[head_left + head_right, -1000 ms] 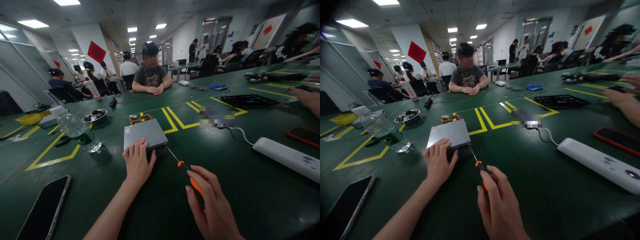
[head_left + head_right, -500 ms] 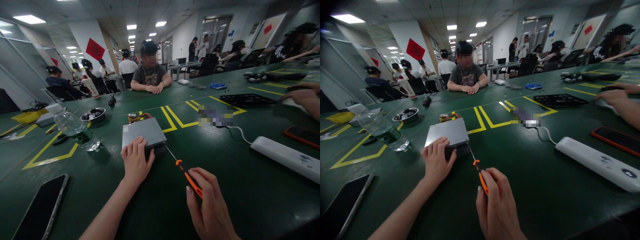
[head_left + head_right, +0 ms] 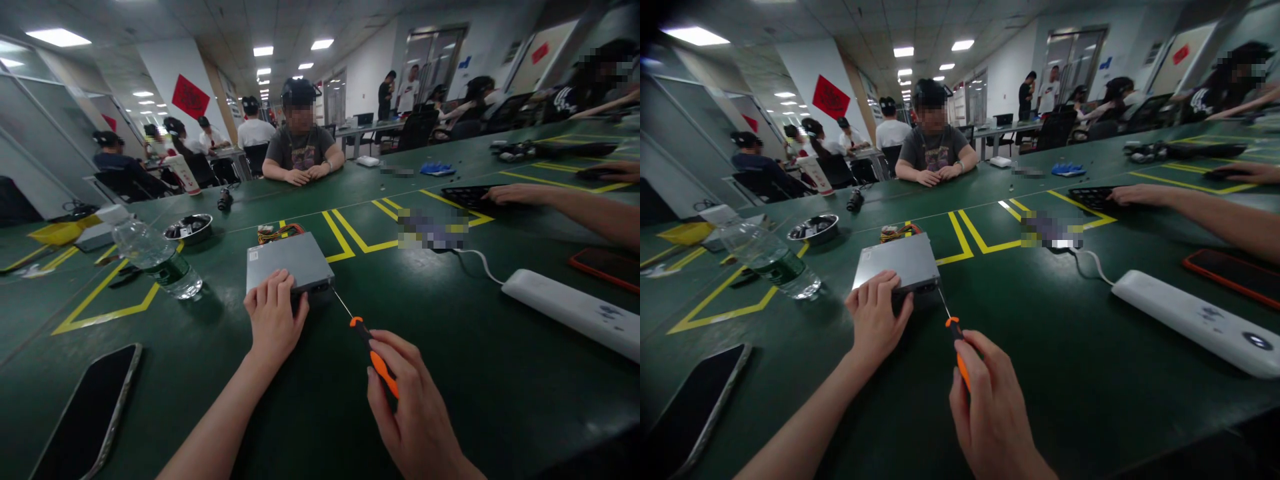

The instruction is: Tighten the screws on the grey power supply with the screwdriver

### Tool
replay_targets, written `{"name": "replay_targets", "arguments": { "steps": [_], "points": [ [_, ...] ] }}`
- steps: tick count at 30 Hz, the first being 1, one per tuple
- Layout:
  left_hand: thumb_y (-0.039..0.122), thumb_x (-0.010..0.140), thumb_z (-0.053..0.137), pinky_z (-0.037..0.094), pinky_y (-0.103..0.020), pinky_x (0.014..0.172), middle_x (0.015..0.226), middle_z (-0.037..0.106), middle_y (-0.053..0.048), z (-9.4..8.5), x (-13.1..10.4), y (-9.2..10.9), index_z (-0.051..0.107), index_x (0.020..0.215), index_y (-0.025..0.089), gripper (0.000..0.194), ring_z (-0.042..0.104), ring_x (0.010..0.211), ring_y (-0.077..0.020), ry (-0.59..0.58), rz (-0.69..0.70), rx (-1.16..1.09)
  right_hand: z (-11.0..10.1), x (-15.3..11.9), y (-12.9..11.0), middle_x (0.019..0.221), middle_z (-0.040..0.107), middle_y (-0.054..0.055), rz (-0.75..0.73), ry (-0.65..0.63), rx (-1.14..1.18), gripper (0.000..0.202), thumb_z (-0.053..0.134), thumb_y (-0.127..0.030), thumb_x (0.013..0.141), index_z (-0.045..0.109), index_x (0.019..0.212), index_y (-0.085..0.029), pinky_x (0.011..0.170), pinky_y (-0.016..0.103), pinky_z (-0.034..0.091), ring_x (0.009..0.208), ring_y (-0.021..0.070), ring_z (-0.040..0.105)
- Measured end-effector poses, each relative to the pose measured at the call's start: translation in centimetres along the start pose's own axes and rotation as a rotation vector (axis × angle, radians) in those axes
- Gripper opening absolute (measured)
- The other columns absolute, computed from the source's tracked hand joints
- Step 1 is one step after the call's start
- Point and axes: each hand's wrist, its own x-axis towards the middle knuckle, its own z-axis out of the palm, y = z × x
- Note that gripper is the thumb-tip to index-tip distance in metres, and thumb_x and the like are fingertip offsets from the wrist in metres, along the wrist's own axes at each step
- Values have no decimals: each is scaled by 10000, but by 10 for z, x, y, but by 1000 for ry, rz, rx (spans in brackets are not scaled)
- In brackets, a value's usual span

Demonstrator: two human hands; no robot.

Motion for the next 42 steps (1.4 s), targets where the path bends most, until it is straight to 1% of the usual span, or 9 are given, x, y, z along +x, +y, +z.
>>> {"name": "replay_targets", "arguments": {
  "steps": [3, 7, 13, 16, 20, 25, 31, 36, 42],
  "points": [
    [303, 831, 501, 293, -427, 889, 1165, 587, -113, 0, 0, 0, 514, 1059, 180, 259, 500, 1101, -270, 1, -2, 7, -1, -1, 4, 1113, 556, 135, -31, -10, 43, 277, 421, -127, 923, 431, 1200, -132, 753, 294, 538, 964, 191, 604],
    [307, 828, 502, 294, -429, 885, 1172, 580, -113, 0, 0, 0, 517, 1057, 184, 260, 499, 1097, -272, -4, -4, 0, -4, 1, 7, 907, 624, 75, 69, -34, 7, 211, 389, -227, 958, 484, 1133, -159, 610, 243, 532, 727, 153, 639],
    [314, 832, 497, 294, -431, 883, 1166, 581, -115, 0, 0, 0, 513, 1052, 182, 258, 495, 1088, -279, -3, -2, 8, 1, 1, 0, 1061, 566, 139, 19, 2, -13, 248, 422, -159, 898, 482, 1137, -144, 732, 356, 537, 932, 225, 602],
    [309, 831, 496, 295, -431, 881, 1165, 581, -116, 0, -1, 0, 510, 1058, 185, 258, 498, 1084, -275, -4, 0, 5, 0, 4, 2, 993, 601, 106, 16, 32, -19, 214, 420, -160, 916, 488, 1119, -163, 701, 317, 540, 859, 196, 622],
    [307, 830, 500, 293, -432, 888, 1170, 579, -115, 0, -1, 0, 505, 1065, 184, 266, 491, 1098, -274, -5, -4, 2, -5, 7, 6, 849, 638, 63, 83, 7, -61, 191, 381, -268, 957, 506, 1066, -173, 624, 293, 522, 705, 175, 636],
    [308, 833, 498, 297, -430, 885, 1169, 580, -114, -1, 0, 0, 504, 1062, 182, 262, 495, 1097, -274, -8, -2, 10, -4, 5, 5, 866, 648, 76, 35, -49, -71, 206, 398, -233, 926, 477, 1098, -152, 699, 342, 515, 777, 201, 643],
    [301, 833, 497, 302, -430, 876, 1161, 584, -115, -2, 1, 1, 508, 1061, 193, 253, 498, 1095, -275, -2, 5, 8, -5, 5, 3, 837, 642, 50, 34, 20, -7, 222, 421, -206, 910, 459, 1127, -180, 640, 307, 523, 702, 177, 647],
    [294, 829, 500, 299, -429, 875, 1149, 594, -113, -2, 1, 1, 513, 1060, 196, 251, 502, 1090, -274, 9, 4, -6, 0, 7, -3, 833, 641, 43, -67, -60, 82, 276, 409, -138, 889, 441, 1161, -164, 646, 291, 527, 727, 170, 645],
    [306, 837, 488, 295, -431, 881, 1171, 582, -110, -1, 0, 0, 507, 1066, 196, 255, 492, 1112, -276, -16, -13, -14, 6, 6, -4, 863, 637, 72, -67, -87, 55, 241, 396, -135, 902, 457, 1136, -121, 679, 293, 524, 758, 168, 636]
  ]
}}
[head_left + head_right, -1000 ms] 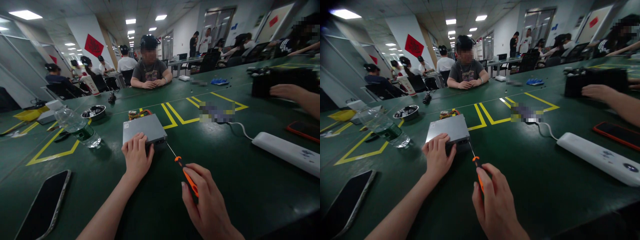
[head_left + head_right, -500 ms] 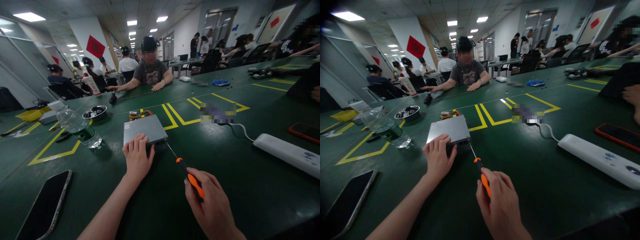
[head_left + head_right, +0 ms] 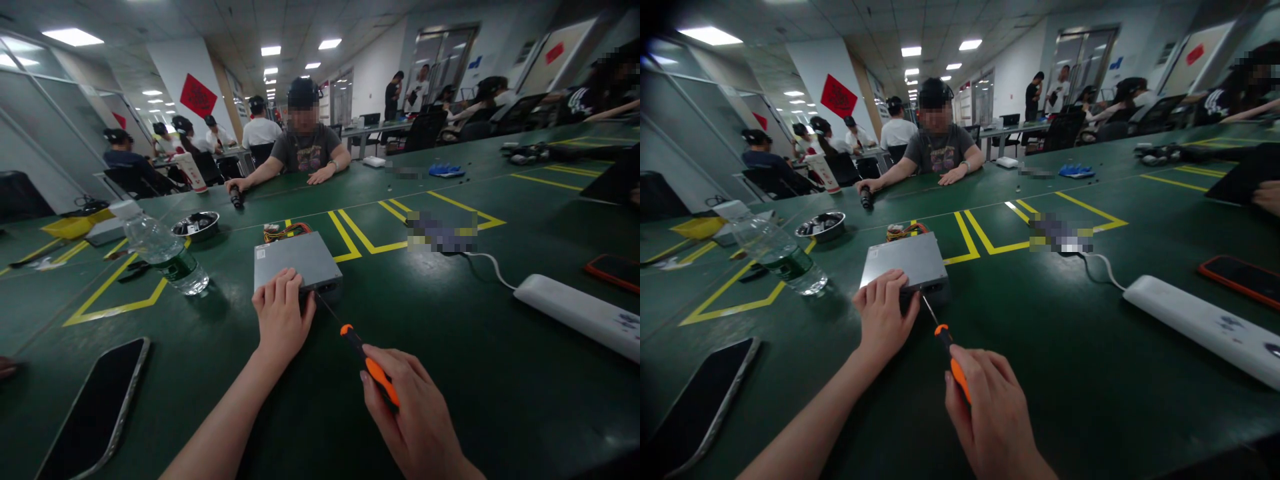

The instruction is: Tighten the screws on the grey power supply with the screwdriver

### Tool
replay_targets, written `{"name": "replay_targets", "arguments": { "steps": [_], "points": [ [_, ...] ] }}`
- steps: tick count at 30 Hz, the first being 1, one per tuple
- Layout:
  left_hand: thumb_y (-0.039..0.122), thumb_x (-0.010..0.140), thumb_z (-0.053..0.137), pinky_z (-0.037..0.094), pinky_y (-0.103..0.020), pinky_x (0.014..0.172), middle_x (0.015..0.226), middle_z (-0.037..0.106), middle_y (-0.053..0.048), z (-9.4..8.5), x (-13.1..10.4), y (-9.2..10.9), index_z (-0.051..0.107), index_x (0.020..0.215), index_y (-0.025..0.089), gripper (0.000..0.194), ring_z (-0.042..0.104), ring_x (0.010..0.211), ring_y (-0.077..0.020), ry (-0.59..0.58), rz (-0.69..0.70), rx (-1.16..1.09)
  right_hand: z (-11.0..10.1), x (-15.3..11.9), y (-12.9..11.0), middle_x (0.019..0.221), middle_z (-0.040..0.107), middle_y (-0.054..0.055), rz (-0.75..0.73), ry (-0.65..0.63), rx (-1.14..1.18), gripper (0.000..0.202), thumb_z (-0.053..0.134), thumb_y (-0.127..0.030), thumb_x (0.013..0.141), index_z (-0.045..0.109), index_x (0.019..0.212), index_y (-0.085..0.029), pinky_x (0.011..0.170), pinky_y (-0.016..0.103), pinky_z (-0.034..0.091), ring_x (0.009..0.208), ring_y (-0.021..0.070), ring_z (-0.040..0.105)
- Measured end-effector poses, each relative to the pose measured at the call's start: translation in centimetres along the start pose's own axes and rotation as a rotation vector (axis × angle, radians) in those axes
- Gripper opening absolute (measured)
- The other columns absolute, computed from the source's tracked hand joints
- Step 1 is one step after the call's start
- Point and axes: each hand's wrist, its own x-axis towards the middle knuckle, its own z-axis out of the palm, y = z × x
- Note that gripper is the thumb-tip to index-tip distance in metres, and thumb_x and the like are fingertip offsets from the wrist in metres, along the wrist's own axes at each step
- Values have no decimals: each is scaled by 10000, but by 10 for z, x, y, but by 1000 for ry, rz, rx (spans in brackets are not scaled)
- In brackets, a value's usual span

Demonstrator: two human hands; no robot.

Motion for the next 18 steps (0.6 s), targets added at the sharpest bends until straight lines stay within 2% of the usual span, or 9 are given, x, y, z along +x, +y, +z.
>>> {"name": "replay_targets", "arguments": {
  "steps": [10, 15, 18],
  "points": [
    [301, 838, 490, 298, -426, 875, 1158, 586, -113, -2, 1, 1, 502, 1055, 180, 248, 499, 1094, -271, 7, 16, 28, 0, 0, -1, 861, 618, 90, -41, -13, -97, 244, 355, -116, 911, 504, 1105, -125, 649, 290, 538, 737, 169, 626],
    [302, 833, 501, 301, -420, 877, 1144, 593, -107, 0, 0, 1, 500, 1046, 174, 249, 505, 1088, -266, 23, 23, 36, 10, -10, -2, 942, 589, 140, -88, -42, -163, 278, 376, -48, 876, 525, 1108, -89, 720, 335, 535, 851, 202, 609],
    [301, 831, 508, 301, -422, 877, 1138, 600, -102, 1, 0, 0, 503, 1044, 182, 244, 514, 1075, -265, 40, 17, 48, 12, -14, -5, 1096, 543, 193, -116, -37, -180, 342, 362, -10, 847, 523, 1141, -74, 777, 381, 517, 1006, 247, 562]
  ]
}}
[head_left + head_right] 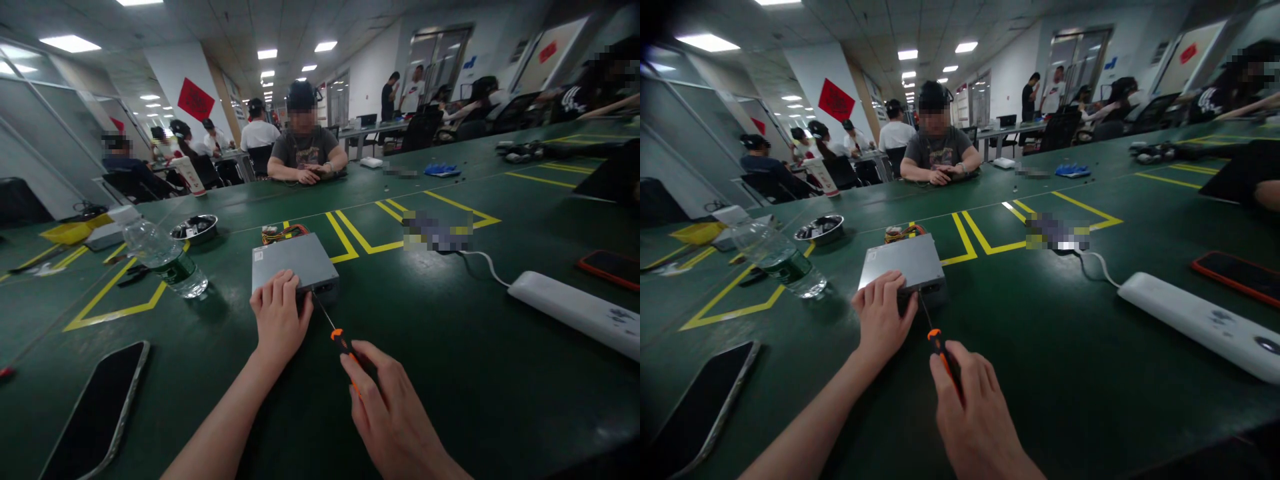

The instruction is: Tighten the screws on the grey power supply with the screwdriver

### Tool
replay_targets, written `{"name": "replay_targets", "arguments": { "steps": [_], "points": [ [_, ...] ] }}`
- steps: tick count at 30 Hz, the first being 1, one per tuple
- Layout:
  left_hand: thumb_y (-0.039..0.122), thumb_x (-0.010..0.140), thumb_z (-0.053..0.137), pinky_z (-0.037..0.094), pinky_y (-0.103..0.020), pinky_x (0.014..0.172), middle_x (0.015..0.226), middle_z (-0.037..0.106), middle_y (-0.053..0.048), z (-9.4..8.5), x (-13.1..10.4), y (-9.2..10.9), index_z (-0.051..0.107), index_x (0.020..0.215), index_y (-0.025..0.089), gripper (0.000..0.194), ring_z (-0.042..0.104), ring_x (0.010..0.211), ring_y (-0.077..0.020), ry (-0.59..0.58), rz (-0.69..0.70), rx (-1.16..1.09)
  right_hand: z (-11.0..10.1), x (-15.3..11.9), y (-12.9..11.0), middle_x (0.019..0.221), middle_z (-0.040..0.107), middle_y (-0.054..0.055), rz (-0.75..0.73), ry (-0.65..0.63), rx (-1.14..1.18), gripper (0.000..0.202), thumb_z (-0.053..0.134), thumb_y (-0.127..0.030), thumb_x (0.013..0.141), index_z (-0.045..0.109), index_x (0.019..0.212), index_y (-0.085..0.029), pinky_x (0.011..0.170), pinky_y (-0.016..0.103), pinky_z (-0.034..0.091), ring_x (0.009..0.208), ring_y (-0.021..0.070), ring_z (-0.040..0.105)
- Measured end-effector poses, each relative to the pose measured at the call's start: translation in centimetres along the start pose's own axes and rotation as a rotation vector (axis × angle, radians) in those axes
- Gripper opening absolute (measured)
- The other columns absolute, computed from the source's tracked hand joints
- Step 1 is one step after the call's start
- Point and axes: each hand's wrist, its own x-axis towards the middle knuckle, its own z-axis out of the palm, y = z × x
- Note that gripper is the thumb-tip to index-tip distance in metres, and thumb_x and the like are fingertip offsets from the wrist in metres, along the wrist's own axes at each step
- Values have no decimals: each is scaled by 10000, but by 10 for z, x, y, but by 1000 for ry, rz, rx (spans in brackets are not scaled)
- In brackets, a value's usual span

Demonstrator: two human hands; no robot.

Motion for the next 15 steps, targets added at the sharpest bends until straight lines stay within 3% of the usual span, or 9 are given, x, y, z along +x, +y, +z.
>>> {"name": "replay_targets", "arguments": {
  "steps": [2, 5, 10, 12, 15],
  "points": [
    [299, 829, 511, 303, -421, 879, 1139, 602, -100, 0, 0, 0, 505, 1045, 181, 245, 515, 1076, -264, 2, 7, 2, -3, 1, -1, 1178, 526, 194, -58, -34, 5, 394, 334, 12, 832, 521, 1168, -74, 785, 372, 515, 1033, 249, 546],
    [299, 828, 517, 310, -417, 883, 1143, 600, -99, 0, 0, 1, 515, 1037, 180, 241, 512, 1079, -258, 2, 16, -5, -10, 10, 0, 1206, 548, 171, -186, -103, 42, 407, 329, 3, 833, 537, 1166, -100, 715, 343, 531, 910, 229, 586],
    [295, 828, 521, 311, -430, 891, 1160, 593, -106, 1, -3, -1, 523, 1044, 182, 243, 510, 1085, -276, 18, 12, 7, -26, 34, 5, 1196, 559, 191, -332, -313, 161, 125, 573, -182, 831, 602, 941, -130, 731, 322, 524, 865, 229, 615],
    [281, 829, 517, 315, -430, 894, 1167, 590, -113, 0, -3, -2, 520, 1064, 178, 256, 507, 1096, -277, 5, 33, -2, -32, 43, 10, 1222, 527, 226, -362, -419, 207, 275, 619, -301, 811, 579, 1017, -124, 754, 346, 518, 915, 259, 617],
    [269, 833, 506, 320, -427, 898, 1165, 591, -118, -3, -2, -1, 520, 1072, 172, 258, 508, 1105, -268, -9, 59, 10, -34, 51, 19, 1241, 505, 237, -470, -466, 244, 409, 614, -344, 810, 518, 1125, -101, 742, 353, 519, 919, 267, 626]
  ]
}}
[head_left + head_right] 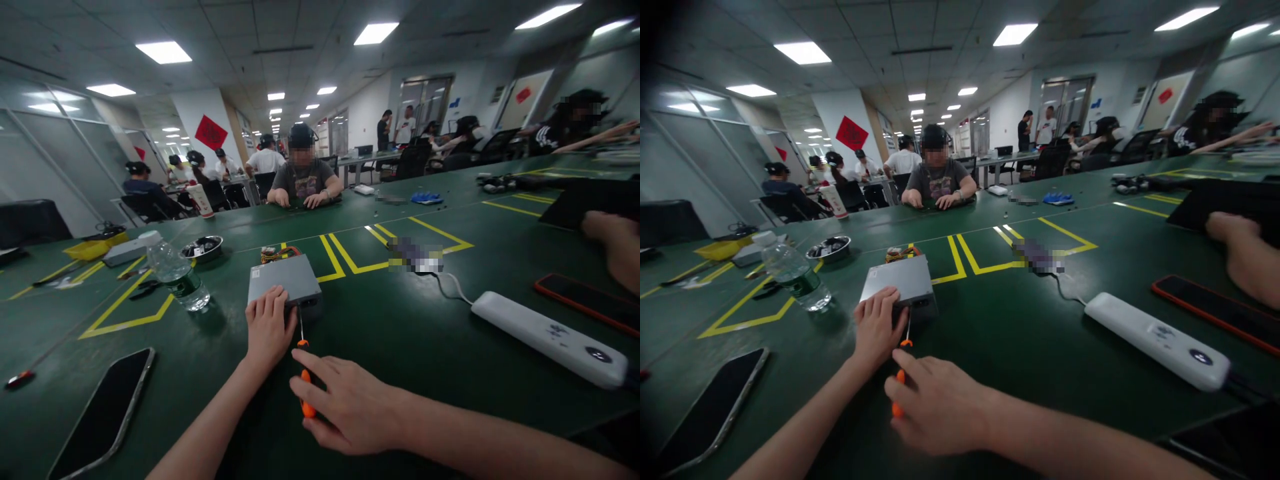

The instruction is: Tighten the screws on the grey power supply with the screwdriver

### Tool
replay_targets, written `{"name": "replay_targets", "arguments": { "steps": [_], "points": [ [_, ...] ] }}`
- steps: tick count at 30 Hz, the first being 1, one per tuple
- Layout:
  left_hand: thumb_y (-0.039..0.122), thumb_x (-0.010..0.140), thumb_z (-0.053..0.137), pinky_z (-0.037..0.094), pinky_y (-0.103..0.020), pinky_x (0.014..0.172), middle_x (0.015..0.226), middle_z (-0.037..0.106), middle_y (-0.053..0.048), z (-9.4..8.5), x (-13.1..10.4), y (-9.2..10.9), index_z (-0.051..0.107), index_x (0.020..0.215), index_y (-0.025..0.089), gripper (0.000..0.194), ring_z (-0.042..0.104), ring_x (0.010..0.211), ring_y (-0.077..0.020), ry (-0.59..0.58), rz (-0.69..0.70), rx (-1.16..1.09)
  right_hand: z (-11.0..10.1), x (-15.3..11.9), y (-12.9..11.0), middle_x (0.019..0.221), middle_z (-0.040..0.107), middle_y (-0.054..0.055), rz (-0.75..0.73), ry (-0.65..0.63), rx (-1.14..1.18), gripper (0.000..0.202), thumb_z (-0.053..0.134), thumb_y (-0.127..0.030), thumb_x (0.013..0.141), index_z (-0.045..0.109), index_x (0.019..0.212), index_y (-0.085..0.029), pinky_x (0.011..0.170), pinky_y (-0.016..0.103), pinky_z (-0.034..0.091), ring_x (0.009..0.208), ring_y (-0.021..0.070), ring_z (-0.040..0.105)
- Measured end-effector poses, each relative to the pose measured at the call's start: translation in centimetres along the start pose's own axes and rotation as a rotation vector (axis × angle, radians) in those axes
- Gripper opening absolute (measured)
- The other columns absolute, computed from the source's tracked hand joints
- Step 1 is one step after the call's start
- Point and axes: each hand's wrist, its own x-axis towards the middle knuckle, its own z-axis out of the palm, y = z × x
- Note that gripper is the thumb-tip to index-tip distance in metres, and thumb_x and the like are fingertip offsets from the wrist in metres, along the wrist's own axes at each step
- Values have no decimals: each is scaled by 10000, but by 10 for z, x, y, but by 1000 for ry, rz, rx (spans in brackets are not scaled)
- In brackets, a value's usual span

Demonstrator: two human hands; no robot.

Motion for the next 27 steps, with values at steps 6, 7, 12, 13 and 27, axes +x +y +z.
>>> {"name": "replay_targets", "arguments": {
  "steps": [6, 7, 12, 13, 27],
  "points": [
    [273, 839, 489, 308, -428, 924, 1203, 566, -118, -3, 2, 8, 505, 1064, 179, 244, 494, 1132, -263, -19, -72, 8, 28, -8, 29, 1116, 597, 204, -255, 299, 77, 348, 444, -418, 921, 484, 1012, -84, 642, 309, 509, 883, 224, 636],
    [274, 837, 492, 305, -429, 929, 1221, 556, -121, -2, 2, 9, 500, 1065, 176, 248, 486, 1145, -265, -16, -82, 10, 33, -9, 33, 1094, 607, 202, -261, 311, 88, 363, 419, -444, 927, 470, 1009, -94, 642, 305, 507, 898, 221, 634],
    [251, 825, 507, 300, -423, 930, 1255, 550, -106, 6, -1, 5, 478, 1077, 191, 261, 482, 1159, -253, 14, -20, -11, 38, -14, 41, 1089, 602, 176, -237, 293, 135, 438, 441, -502, 896, 415, 1098, -115, 738, 293, 501, 916, 189, 621],
    [254, 821, 515, 305, -421, 918, 1240, 565, -101, 7, -1, 4, 475, 1077, 193, 266, 496, 1142, -251, 34, -19, -11, 35, -13, 41, 1089, 595, 174, -255, 286, 138, 445, 447, -490, 889, 415, 1121, -111, 742, 289, 499, 936, 193, 611],
    [270, 833, 516, 285, -410, 897, 1236, 575, -77, 7, -2, 1, 464, 1069, 213, 248, 500, 1145, -230, 16, -59, -63, 30, -7, 38, 921, 653, 115, -288, 357, 153, 343, 294, -383, 987, 512, 948, -121, 693, 265, 482, 852, 151, 627]
  ]
}}
